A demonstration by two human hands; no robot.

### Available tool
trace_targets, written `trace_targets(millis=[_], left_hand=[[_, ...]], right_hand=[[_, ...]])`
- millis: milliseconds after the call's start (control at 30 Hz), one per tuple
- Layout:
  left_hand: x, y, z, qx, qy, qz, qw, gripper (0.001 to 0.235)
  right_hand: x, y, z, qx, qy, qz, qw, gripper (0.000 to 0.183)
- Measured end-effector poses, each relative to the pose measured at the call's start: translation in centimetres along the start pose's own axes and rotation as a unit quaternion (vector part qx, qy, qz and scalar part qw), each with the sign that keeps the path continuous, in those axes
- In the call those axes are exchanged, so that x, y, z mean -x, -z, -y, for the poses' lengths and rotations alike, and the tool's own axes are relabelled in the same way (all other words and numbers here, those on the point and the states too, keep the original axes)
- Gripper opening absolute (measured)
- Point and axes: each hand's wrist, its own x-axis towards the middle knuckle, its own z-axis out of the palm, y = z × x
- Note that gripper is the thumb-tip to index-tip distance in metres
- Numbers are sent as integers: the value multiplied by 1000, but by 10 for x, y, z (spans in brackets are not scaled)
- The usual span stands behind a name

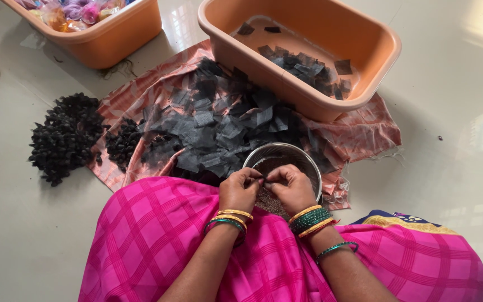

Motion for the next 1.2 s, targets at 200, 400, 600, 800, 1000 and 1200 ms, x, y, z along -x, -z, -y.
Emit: trace_targets(millis=[200,400,600,800,1000,1200], left_hand=[[-4,-4,15,-83,-118,-50,988,14],[9,-8,9,-112,-237,-73,962,12],[17,-15,11,-100,-231,-71,965,13],[25,-17,10,-94,-210,-67,971,24],[27,-10,-8,-57,-102,-43,992,58],[4,-19,24,163,11,20,986,51]], right_hand=[[3,0,11,43,-1,10,999,10],[6,0,37,40,-23,-11,999,25],[8,-3,28,162,74,-33,984,23],[5,-6,12,200,82,-56,975,18],[9,-10,11,113,34,-18,993,15],[7,-3,18,176,14,-64,982,12]])
